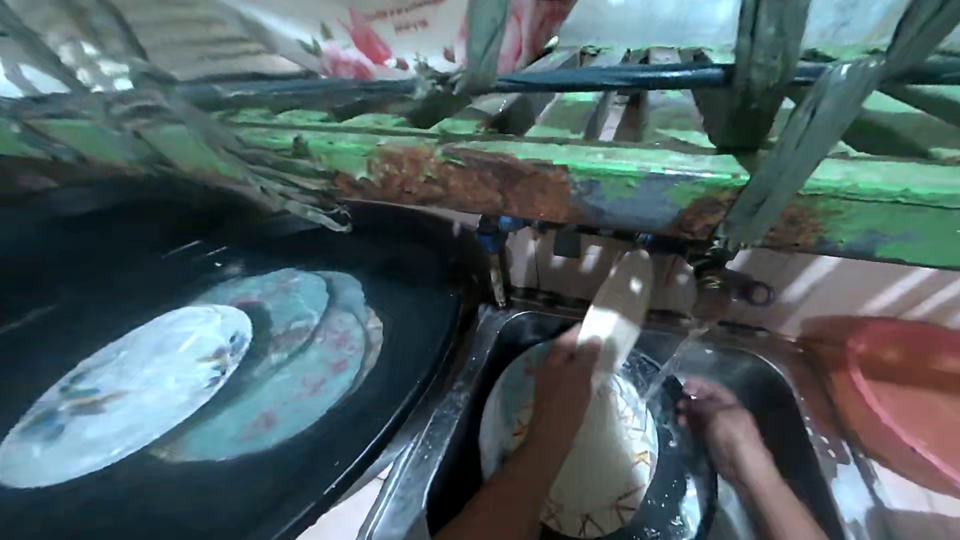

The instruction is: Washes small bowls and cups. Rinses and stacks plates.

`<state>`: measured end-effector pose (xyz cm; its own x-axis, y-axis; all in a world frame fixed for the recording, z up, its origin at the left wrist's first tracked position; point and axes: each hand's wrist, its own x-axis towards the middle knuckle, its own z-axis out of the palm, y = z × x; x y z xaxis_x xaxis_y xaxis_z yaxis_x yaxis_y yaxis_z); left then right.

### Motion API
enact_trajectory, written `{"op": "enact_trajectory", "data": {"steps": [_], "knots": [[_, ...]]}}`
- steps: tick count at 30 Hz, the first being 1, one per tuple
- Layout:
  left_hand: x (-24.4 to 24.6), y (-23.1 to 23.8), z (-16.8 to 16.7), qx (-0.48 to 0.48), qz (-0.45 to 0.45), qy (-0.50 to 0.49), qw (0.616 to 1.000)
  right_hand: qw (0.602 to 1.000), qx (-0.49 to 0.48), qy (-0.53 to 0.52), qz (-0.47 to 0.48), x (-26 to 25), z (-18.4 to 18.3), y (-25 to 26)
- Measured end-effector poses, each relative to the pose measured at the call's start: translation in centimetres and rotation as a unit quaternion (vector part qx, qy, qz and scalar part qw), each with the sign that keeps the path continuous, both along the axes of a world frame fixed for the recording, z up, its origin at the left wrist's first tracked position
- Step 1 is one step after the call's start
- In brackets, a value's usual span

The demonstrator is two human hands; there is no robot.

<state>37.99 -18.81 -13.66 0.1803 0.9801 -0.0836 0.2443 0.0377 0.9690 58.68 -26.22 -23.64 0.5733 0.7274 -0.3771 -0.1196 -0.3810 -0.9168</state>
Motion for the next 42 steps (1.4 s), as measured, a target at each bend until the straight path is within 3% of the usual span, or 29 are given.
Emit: {"op": "enact_trajectory", "data": {"steps": [2, 4, 5, 7, 10, 12, 16, 19, 22, 25, 27, 32, 35, 37, 39, 40, 42], "knots": [[-2.6, -1.3, 1.9, 0.191, 0.005, 0.053, 0.98, 0.984, -0.122, -0.054, 0.118, -1.9, -2.9, -0.4], [-6.0, -1.5, 2.5, 0.449, -0.015, 0.122, 0.885, 0.946, -0.198, -0.142, 0.213, -3.9, -5.3, -0.4], [-7.8, -1.3, 3.0, 0.532, -0.022, 0.153, 0.833, 0.932, -0.214, -0.174, 0.233, -4.7, -6.1, -0.4], [-11.2, -0.7, 4.0, 0.597, -0.007, 0.217, 0.773, 0.932, -0.214, -0.188, 0.223, -5.4, -7.1, -0.3], [-15.4, 0.9, 4.5, 0.543, 0.065, 0.364, 0.754, 0.924, -0.236, -0.195, 0.228, -4.4, -6.5, -0.6], [-17.3, 2.4, 4.6, 0.452, 0.088, 0.426, 0.779, 0.921, -0.253, -0.195, 0.222, -2.9, -6.1, -1.1], [-18.1, 3.8, 3.9, 0.345, 0.048, 0.458, 0.818, 0.969, -0.185, -0.123, 0.105, -0.5, -5.0, -3.3], [-14.8, 3.0, 3.1, 0.399, 0.007, 0.436, 0.806, 0.996, -0.034, -0.073, -0.03, 0.8, -4.2, -5.1], [-9.2, 0.8, 0.0, 0.455, -0.098, 0.39, 0.795, 0.984, 0.115, 0.002, -0.138, 2.0, -3.8, -5.9], [-3.4, -1.7, -3.9, 0.375, -0.303, 0.379, 0.79, 0.971, 0.154, 0.0, -0.185, 2.7, -2.8, -6.2], [-0.7, -1.9, -6.9, 0.318, -0.373, 0.363, 0.792, 0.97, 0.148, 0.002, -0.192, 2.4, -1.8, -6.3], [4.5, 0.9, -11.3, 0.294, -0.302, 0.393, 0.817, 0.969, 0.157, 0.1, -0.159, -0.2, 0.5, -5.3], [8.4, -1.6, -10.6, 0.334, -0.29, 0.238, 0.864, 0.962, 0.189, 0.145, -0.13, -2.1, 0.4, -3.8], [8.7, -4.3, -11.4, 0.411, -0.377, 0.164, 0.814, 0.958, 0.205, 0.151, -0.13, -1.8, 0.4, -3.5], [7.2, -4.9, -11.8, 0.457, -0.431, 0.174, 0.758, 0.966, 0.178, 0.109, -0.155, -0.5, 0.7, -4.3], [5.9, -4.2, -11.5, 0.432, -0.456, 0.214, 0.748, 0.971, 0.157, 0.083, -0.162, 0.4, 0.8, -4.8], [3.7, -1.7, -11.2, 0.356, -0.426, 0.308, 0.773, 0.977, 0.123, 0.073, -0.16, 1.4, 0.9, -5.3]]}}
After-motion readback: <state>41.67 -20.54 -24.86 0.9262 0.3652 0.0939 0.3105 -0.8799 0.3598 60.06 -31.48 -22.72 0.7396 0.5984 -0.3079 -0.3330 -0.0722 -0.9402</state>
